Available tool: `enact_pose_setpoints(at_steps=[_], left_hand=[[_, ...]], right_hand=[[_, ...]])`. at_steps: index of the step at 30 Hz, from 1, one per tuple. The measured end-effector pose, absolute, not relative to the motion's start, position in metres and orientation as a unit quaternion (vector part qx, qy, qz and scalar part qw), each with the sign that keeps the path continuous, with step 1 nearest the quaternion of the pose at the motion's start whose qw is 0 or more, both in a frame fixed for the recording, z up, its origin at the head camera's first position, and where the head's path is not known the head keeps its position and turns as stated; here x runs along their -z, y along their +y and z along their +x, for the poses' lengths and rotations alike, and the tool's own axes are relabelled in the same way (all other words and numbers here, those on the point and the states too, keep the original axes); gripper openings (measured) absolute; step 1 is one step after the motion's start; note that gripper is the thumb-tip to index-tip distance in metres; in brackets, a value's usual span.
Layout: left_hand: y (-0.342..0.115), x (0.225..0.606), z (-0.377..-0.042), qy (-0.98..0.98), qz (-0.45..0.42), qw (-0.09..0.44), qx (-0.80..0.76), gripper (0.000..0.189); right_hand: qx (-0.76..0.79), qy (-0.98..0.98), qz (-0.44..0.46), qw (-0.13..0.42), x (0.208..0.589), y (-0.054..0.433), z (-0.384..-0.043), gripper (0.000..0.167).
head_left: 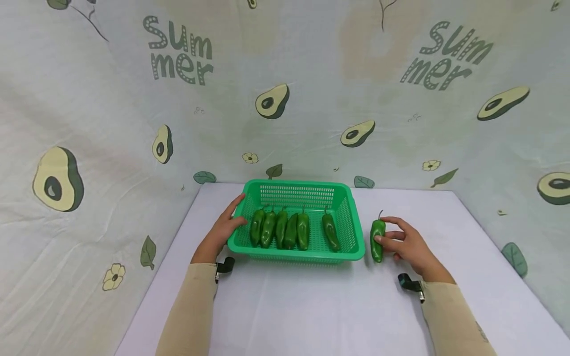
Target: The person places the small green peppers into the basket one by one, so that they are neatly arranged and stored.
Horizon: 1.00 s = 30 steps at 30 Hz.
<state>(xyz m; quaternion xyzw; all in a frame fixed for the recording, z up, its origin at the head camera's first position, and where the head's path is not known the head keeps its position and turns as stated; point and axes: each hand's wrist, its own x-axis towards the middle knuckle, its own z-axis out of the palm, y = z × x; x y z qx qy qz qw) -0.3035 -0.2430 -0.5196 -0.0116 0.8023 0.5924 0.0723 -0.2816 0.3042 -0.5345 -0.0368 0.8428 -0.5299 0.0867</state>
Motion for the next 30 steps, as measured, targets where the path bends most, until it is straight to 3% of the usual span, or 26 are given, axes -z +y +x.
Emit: enact_pose_setpoints(at_steps=[18,30], left_hand=[[-0.24,0.515,-0.299,0.796,-0.007,0.071,-0.602,0.088],[-0.242,0.518,-0.301,0.786,-0.008,0.083,-0.612,0.087]], right_hand=[[0.57,0.817,-0.074,0.052,0.488,0.29,-0.273,0.069],[0.535,0.833,-0.112,0.086,0.455,0.256,-0.303,0.071]])
